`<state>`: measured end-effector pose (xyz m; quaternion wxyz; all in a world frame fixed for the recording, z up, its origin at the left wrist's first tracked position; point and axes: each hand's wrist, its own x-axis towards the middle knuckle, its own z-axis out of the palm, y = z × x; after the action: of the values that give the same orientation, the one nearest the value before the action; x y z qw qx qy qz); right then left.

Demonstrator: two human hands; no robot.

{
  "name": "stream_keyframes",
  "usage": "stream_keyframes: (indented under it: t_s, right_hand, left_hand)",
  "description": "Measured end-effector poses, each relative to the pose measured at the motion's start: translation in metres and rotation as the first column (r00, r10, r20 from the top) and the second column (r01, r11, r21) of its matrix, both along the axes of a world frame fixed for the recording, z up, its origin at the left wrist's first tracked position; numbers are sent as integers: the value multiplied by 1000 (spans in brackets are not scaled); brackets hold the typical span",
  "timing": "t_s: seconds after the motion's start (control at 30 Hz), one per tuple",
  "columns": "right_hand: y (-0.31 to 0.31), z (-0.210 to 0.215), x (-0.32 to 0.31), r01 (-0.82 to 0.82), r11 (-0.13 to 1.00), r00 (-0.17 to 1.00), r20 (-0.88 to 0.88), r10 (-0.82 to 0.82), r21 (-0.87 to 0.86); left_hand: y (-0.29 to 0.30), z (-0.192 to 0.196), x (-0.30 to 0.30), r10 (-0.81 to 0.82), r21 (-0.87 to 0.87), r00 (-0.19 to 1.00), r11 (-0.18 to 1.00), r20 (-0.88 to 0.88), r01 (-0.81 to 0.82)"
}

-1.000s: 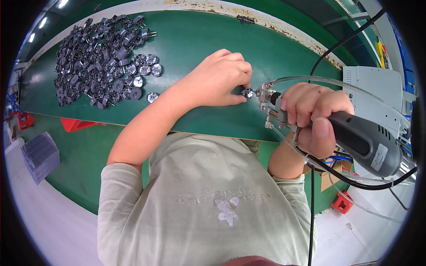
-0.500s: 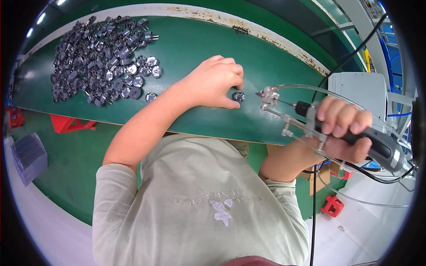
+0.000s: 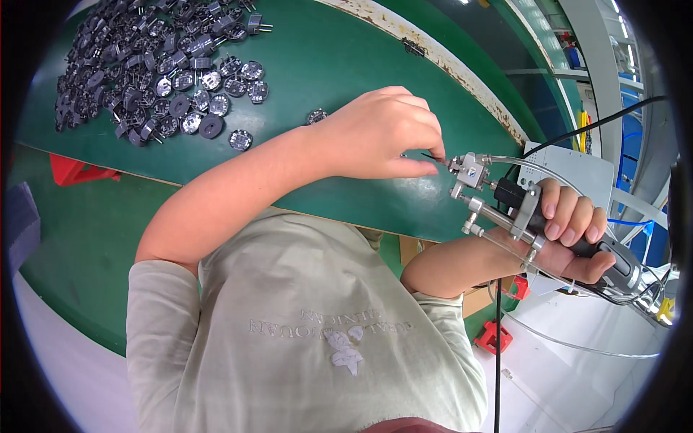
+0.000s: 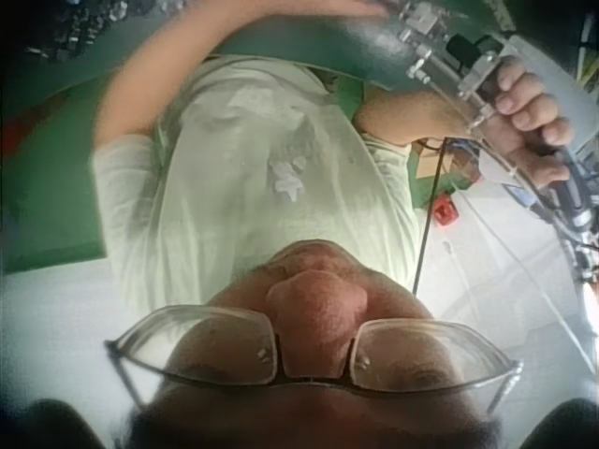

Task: The person uses a soldering iron to attach small metal components to a green work surface. They repeatedly pick up components from a pile, position them, and apply the soldering iron to secure them in place.

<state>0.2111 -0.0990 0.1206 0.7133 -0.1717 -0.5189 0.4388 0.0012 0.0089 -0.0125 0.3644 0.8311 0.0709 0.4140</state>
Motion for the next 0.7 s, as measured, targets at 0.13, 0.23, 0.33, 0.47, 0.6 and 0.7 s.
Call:
stream_keyframes:
  t_s: [0.13,0.23,0.33,0.47,0.6,0.7]
  right_hand:
    - [2,4,1,-8,1000,1000,23,8,-1]
    - [2,4,1,-8,1000,1000,23,8,14]
    - [1,2,0,-10,1000,1000,16,10,25]
    - [-2,0,-5,26,999,999,26,-27,38]
    - [-6,-8,-10,88,995,995,45,-91,56]
    - [-6,-20,-7,94,995,987,129,-98,39]
  left_hand:
    - [2,2,-2,24,0,1000,1000,10,-24]
    - [2,0,-1,23,-23,1000,999,11,-23]
    - [3,2,-3,12,-38,1000,999,-17,-12]
    - [5,1,-3,-2,-13,995,1000,-100,1]
    - [6,5,-6,32,9,986,999,-167,-31]
    - [7,7,-12,5,44,933,999,-360,12]
